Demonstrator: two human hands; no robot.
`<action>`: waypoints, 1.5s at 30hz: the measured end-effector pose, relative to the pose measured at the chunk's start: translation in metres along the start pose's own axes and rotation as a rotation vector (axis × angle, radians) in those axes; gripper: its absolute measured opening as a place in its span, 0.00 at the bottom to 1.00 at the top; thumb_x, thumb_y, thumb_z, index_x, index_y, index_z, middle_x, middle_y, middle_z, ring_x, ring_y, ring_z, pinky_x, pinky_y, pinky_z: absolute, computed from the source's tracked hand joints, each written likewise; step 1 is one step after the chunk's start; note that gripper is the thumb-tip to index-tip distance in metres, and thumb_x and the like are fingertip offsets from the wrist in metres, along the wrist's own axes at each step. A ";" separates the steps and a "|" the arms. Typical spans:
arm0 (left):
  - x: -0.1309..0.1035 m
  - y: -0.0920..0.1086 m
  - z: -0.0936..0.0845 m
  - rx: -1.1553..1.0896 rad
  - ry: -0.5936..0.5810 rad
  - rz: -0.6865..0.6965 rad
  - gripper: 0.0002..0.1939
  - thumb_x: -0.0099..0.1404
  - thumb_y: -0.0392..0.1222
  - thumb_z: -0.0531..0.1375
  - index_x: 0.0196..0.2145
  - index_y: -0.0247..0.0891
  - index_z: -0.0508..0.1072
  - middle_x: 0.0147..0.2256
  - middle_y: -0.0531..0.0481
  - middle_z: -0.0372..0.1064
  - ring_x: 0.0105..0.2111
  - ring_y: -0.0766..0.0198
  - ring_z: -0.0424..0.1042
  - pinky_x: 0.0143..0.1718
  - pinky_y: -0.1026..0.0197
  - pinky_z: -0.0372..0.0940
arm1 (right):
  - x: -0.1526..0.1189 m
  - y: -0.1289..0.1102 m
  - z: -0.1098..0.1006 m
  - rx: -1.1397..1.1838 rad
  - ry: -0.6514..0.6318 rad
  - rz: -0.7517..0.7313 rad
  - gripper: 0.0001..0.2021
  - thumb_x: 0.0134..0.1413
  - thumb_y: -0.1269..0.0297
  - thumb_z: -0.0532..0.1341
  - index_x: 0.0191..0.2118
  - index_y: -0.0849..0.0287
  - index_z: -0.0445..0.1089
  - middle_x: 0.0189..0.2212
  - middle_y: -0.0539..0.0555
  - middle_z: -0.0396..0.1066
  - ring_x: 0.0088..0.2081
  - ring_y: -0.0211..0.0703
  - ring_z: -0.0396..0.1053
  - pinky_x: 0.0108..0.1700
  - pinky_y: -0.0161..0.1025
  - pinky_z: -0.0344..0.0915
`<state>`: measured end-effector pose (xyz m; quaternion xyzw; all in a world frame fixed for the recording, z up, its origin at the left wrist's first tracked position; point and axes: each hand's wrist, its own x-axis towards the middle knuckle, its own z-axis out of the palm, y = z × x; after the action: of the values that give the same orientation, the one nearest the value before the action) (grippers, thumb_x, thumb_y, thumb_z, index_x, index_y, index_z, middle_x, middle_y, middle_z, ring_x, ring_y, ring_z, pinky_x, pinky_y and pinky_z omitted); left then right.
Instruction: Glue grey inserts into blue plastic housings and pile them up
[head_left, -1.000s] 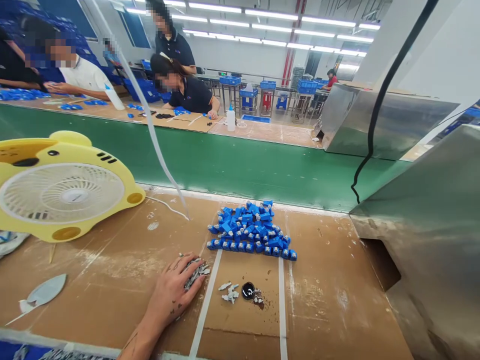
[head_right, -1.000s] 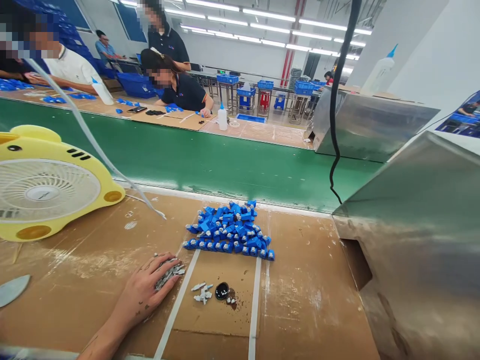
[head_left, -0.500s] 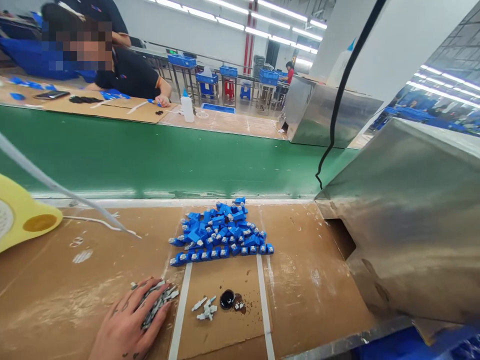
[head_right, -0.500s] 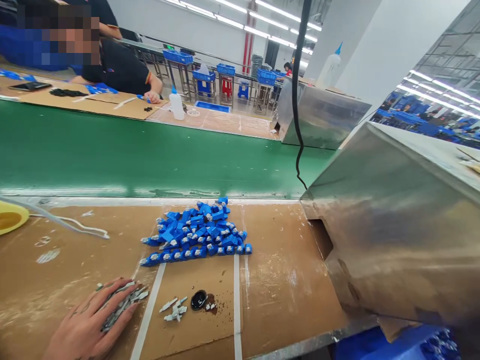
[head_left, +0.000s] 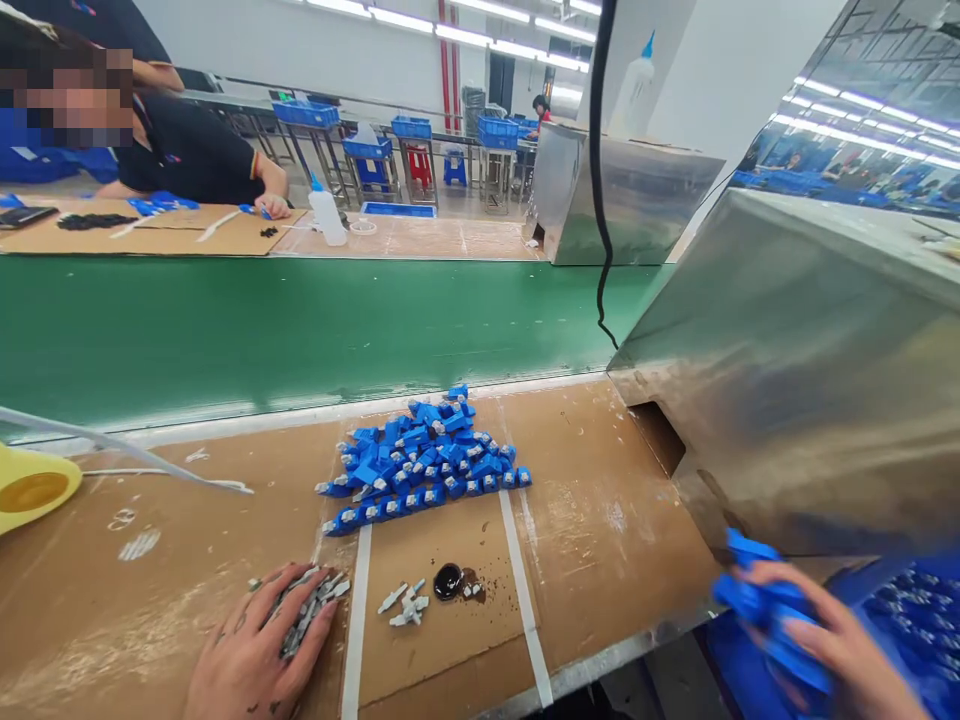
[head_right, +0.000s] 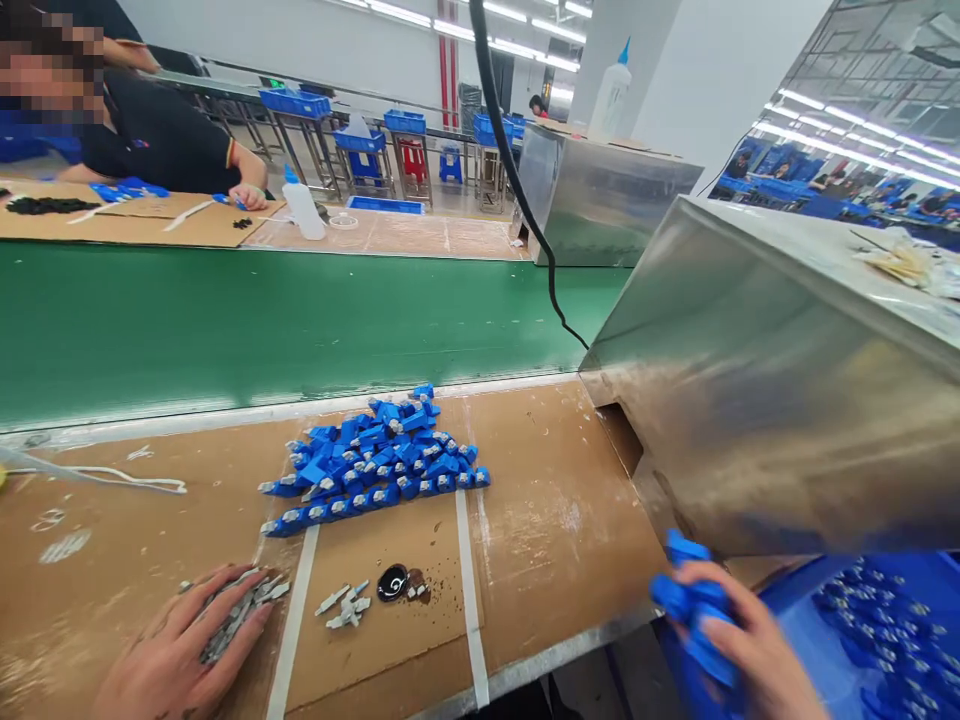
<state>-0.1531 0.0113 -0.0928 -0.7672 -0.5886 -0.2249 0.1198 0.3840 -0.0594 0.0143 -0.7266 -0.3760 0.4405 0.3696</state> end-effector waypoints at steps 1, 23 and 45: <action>0.000 -0.001 0.000 -0.011 0.005 0.010 0.17 0.71 0.51 0.51 0.45 0.47 0.77 0.43 0.45 0.78 0.43 0.49 0.78 0.36 0.52 0.72 | 0.013 -0.007 0.020 -0.040 -0.056 -0.047 0.19 0.53 0.47 0.64 0.46 0.53 0.74 0.31 0.53 0.72 0.20 0.41 0.65 0.20 0.40 0.64; 0.021 0.009 -0.021 0.035 -0.189 -0.030 0.20 0.72 0.50 0.49 0.40 0.43 0.80 0.40 0.45 0.80 0.38 0.52 0.78 0.40 0.53 0.71 | 0.074 -0.081 0.123 -1.155 -0.614 -0.569 0.24 0.59 0.65 0.65 0.62 0.50 0.71 0.54 0.63 0.73 0.57 0.67 0.67 0.53 0.61 0.70; 0.046 0.033 -0.041 -0.335 -0.173 -0.240 0.12 0.68 0.40 0.54 0.33 0.42 0.77 0.35 0.47 0.79 0.37 0.55 0.78 0.39 0.57 0.72 | 0.106 -0.002 0.094 -0.212 -0.290 -0.518 0.25 0.55 0.44 0.62 0.54 0.50 0.77 0.54 0.58 0.78 0.53 0.64 0.76 0.53 0.52 0.75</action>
<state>-0.1208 0.0224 -0.0318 -0.7172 -0.6383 -0.2655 -0.0878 0.3317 0.0529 -0.0546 -0.5706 -0.6414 0.3890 0.3342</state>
